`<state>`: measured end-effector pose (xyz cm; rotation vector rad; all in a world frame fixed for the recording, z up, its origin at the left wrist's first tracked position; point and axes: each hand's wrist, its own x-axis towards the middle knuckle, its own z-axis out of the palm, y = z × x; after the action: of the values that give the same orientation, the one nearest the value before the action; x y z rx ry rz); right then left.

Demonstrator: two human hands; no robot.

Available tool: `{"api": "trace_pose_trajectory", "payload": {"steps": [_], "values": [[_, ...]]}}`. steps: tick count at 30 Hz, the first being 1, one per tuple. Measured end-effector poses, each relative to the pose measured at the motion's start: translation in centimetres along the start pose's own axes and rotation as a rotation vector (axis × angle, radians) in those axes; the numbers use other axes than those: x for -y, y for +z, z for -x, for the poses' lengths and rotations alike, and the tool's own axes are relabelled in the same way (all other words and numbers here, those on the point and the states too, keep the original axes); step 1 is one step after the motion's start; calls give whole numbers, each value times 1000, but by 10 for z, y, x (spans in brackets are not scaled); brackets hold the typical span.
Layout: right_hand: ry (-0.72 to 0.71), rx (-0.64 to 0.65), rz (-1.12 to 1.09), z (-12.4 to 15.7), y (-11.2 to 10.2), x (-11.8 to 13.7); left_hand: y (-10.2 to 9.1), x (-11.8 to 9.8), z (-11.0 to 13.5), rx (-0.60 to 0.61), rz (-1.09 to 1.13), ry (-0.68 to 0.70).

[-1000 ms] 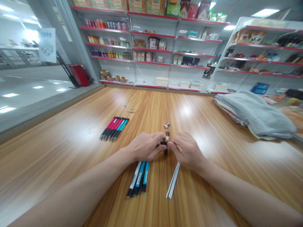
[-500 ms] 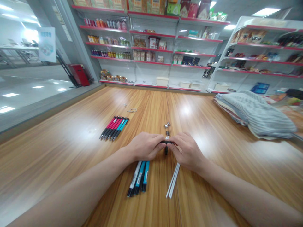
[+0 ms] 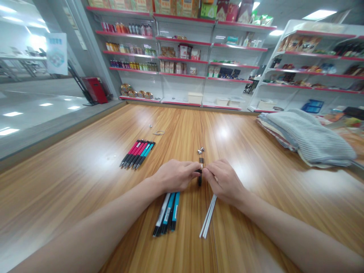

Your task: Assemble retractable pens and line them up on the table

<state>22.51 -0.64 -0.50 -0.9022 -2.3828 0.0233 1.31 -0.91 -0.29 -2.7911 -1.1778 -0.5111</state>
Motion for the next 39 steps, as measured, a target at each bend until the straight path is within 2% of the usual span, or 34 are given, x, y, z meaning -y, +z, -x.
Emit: {"api": "trace_pose_trajectory", "payload": {"steps": [7, 11, 23, 29, 34, 39], "values": [[95, -70, -44, 0, 1, -5, -2, 4, 3, -111, 170, -130], [101, -94, -39, 0, 4, -6, -3, 5, 2, -108, 181, -147], [125, -56, -50, 2, 6, -8, -1, 6, 1, -65, 113, -172], [87, -122, -100, 1, 6, -6, -2, 6, 1, -24, 84, -127], [-78, -62, -96, 0, 3, -3, -2, 4, 1, 51, 56, 29], [-110, -44, -40, -1, 0, 0, -1, 3, 3, 28, 86, 51]]}}
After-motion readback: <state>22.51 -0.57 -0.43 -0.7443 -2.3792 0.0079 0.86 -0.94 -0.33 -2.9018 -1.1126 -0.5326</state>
